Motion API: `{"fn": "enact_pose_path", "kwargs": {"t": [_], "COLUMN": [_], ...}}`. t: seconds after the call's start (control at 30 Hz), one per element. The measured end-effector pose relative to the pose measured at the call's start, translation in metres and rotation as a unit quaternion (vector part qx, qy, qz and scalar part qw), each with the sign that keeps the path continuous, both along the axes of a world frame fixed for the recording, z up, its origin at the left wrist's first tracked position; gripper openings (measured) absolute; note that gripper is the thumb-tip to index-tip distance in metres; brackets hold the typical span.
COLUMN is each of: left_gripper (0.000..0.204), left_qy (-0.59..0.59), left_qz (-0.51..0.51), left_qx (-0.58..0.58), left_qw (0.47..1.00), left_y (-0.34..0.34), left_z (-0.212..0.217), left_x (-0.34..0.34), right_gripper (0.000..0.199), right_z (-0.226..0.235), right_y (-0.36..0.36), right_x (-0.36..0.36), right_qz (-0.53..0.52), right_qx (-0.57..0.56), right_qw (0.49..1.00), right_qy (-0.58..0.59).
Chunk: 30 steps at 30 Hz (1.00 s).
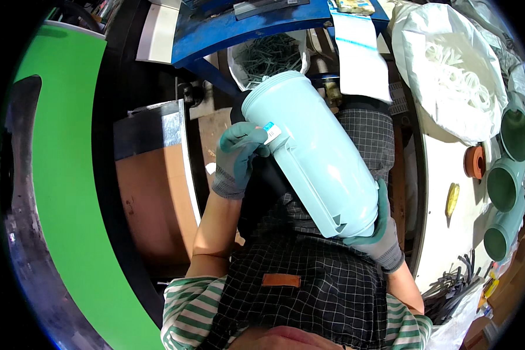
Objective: The person assembles light blue plastic kettles by attaching grey handles and white lids. They repeatedly pick up kettle bodies, handles, and lids from a workbench, fit the components together, and place the finished units on a nearby surface.
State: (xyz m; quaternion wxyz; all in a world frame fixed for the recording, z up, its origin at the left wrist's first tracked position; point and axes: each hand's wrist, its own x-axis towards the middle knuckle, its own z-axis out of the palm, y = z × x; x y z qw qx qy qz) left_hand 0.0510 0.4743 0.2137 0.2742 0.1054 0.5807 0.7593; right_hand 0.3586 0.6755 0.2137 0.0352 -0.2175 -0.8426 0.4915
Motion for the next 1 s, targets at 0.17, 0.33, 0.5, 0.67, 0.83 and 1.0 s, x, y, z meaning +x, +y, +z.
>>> {"fn": "enact_pose_path", "kwargs": {"t": [0.17,0.33,0.5,0.67,0.83,1.0], "left_gripper": [0.014,0.017,0.034,0.087,0.061,0.036], "left_qy": [-0.016,0.185,0.302,0.399,0.456,0.434], "left_qz": [-0.003,0.007,0.019,0.094,0.110,0.108], "left_qx": [0.016,-0.158,-0.433,-0.232,-0.247,-0.258], "left_qw": [1.000,0.970,0.849,0.882,0.848,0.856], "left_y": [-0.005,-0.012,-0.043,-0.005,0.027,0.080], "left_z": [-0.004,-0.013,-0.027,-0.021,-0.037,-0.015], "left_x": [-0.002,-0.006,-0.015,-0.019,-0.021,-0.038], "right_gripper": [0.148,0.146,0.145,0.148,0.152,0.145], "right_z": [0.001,-0.002,-0.012,-0.011,-0.012,0.032], "right_y": [-0.009,-0.012,-0.005,0.004,0.040,0.026], "right_x": [-0.001,-0.001,0.000,0.001,0.000,0.010], "right_qz": [-0.019,-0.002,-0.013,0.009,0.014,0.008], "right_qx": [0.008,0.039,0.001,-0.034,-0.196,0.227], "right_qw": [1.000,0.999,1.000,0.999,0.979,0.973], "right_qy": [-0.020,-0.018,0.026,0.016,0.045,0.037]}}
